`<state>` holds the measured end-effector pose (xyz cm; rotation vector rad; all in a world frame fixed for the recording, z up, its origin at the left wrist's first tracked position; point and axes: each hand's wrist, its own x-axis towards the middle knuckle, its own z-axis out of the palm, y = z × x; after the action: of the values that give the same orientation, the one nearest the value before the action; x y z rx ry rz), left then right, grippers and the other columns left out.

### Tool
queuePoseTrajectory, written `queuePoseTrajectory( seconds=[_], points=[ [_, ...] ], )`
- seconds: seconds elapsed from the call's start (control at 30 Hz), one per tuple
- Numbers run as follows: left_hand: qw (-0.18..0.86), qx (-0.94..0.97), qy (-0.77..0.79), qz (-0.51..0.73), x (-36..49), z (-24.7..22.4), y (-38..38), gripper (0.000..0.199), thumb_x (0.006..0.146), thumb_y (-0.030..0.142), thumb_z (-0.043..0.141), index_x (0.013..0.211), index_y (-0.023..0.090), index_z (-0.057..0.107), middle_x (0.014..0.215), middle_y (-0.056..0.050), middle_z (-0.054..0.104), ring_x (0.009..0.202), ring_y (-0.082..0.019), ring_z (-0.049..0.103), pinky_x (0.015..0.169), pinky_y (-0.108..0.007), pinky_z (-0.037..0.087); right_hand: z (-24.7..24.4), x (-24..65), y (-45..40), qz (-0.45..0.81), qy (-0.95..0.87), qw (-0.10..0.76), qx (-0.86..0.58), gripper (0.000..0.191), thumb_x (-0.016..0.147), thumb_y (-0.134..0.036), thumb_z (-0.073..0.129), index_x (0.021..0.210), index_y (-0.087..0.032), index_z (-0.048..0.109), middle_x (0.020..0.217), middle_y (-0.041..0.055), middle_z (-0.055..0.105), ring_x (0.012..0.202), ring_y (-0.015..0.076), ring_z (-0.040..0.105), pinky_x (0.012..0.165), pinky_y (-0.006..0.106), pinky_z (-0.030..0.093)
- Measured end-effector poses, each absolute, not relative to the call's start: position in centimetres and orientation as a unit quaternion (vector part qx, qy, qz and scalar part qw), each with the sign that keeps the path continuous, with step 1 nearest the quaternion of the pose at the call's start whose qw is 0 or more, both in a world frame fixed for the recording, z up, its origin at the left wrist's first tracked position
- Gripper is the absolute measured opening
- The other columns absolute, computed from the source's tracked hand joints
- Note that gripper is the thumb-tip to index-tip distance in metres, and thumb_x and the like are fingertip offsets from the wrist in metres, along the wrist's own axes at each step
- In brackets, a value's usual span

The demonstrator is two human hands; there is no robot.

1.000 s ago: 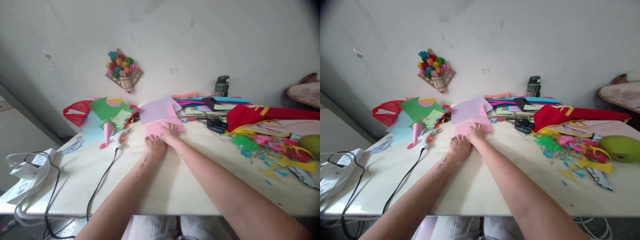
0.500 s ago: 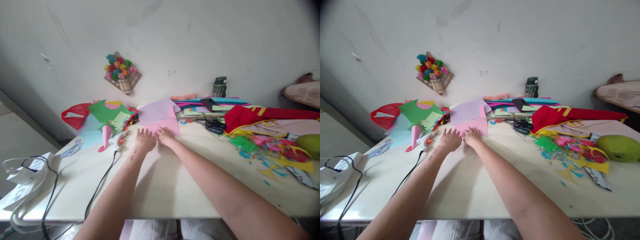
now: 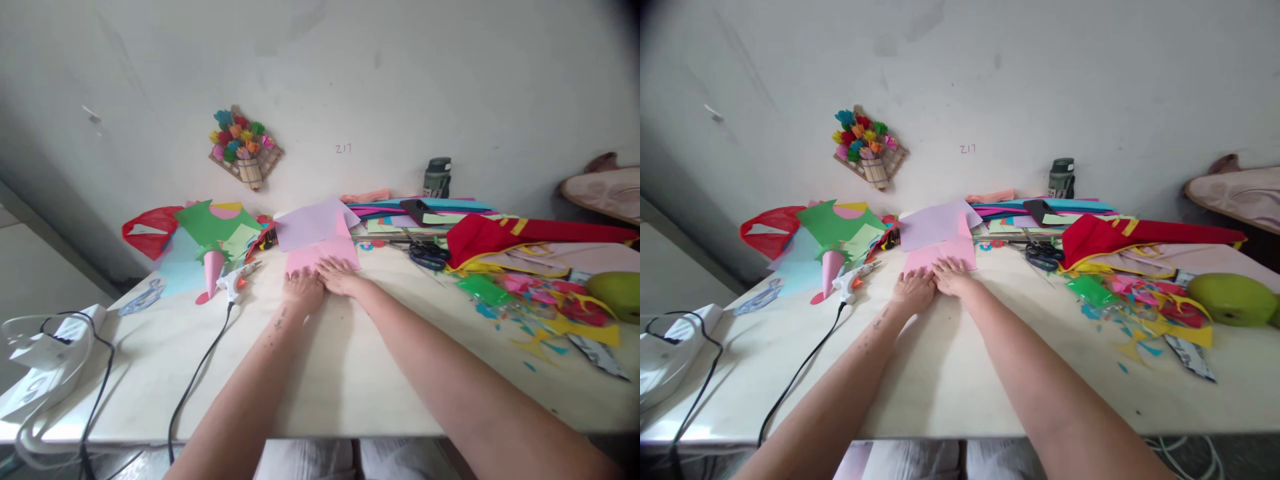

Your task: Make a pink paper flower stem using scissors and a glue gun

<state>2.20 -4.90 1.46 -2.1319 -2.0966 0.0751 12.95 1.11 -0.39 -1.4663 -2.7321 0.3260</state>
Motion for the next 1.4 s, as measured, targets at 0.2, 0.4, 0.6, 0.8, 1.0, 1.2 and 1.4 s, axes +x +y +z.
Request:
queuePoseTrajectory(
  seconds=[0.2,0.4,0.6,0.8,1.0,1.2,1.4],
  points=[
    [0.079,-0.699,-0.710,0.008,2.1,1.3,-5.2,0.045,0.081,0.032,0.019,0.124,0.027,0.034,0.129,-0.007,0.038,0.115,-0.026,0.035,0.094,-0.052,0.017,-0.5,13.1,0.7,0.073,-0.882,0.027,-0.464,0.053,0.084,-0.040,0.014,0.135,-0.025,0.012,0.141,-0.0040,0.005,0.128,0.0196,0.001,0.100,0.046,0.002],
    [0.078,-0.691,-0.719,0.003,1.8,1.0,-5.3,0.045,0.081,0.034,0.022,0.123,0.027,0.036,0.129,-0.007,0.038,0.116,-0.026,0.034,0.095,-0.052,0.015,-0.6,13.4,0.4,0.064,-0.891,0.056,-0.447,0.051,0.084,-0.044,0.015,0.133,-0.030,0.018,0.141,-0.0037,0.009,0.128,0.0216,0.006,0.099,0.048,0.004],
    [0.096,-0.677,-0.730,0.000,2.0,1.0,-5.5,0.042,0.081,0.037,0.024,0.121,0.031,0.038,0.127,-0.007,0.040,0.115,-0.026,0.036,0.095,-0.053,0.014,-0.2,14.1,-0.1,0.067,-0.895,0.059,-0.438,0.049,0.084,-0.042,0.019,0.131,-0.031,0.022,0.140,-0.0046,0.013,0.128,0.0184,0.006,0.099,0.050,0.004],
    [0.103,-0.672,-0.732,-0.028,2.0,0.7,-5.5,0.042,0.080,0.034,0.026,0.121,0.032,0.038,0.123,-0.006,0.043,0.111,-0.026,0.040,0.095,-0.054,0.014,0.3,16.7,-0.4,0.074,-0.895,0.056,-0.436,0.049,0.084,-0.043,0.019,0.131,-0.030,0.024,0.139,-0.0034,0.018,0.127,0.0155,0.011,0.100,0.047,0.007],
    [0.113,-0.653,-0.746,-0.064,2.0,1.1,-6.1,0.038,0.079,0.029,0.028,0.110,0.022,0.049,0.111,-0.010,0.053,0.101,-0.027,0.047,0.090,-0.063,0.013,-0.3,19.5,-0.1,0.064,-0.886,0.061,-0.454,0.054,0.083,-0.044,0.020,0.132,-0.021,0.023,0.139,-0.0002,0.018,0.127,0.0141,0.013,0.102,0.036,0.009],
    [0.148,-0.626,-0.764,-0.048,1.5,1.0,-5.6,0.037,0.077,0.029,0.030,0.098,0.014,0.057,0.099,-0.013,0.059,0.094,-0.027,0.051,0.096,-0.058,0.009,-0.7,20.9,-0.6,0.046,-0.859,0.061,-0.506,0.061,0.082,-0.050,0.017,0.133,-0.017,0.022,0.140,0.0026,0.016,0.127,0.0158,0.012,0.102,0.039,0.008],
    [0.170,-0.595,-0.786,-0.024,0.5,0.5,-4.9,0.040,0.077,0.034,0.029,0.095,0.014,0.059,0.098,-0.014,0.060,0.098,-0.028,0.049,0.097,-0.056,0.007,-0.9,21.1,-0.9,0.040,-0.851,0.076,-0.519,0.061,0.082,-0.051,0.015,0.133,-0.018,0.022,0.139,0.0028,0.018,0.127,0.0167,0.013,0.102,0.040,0.007]
  ],
)
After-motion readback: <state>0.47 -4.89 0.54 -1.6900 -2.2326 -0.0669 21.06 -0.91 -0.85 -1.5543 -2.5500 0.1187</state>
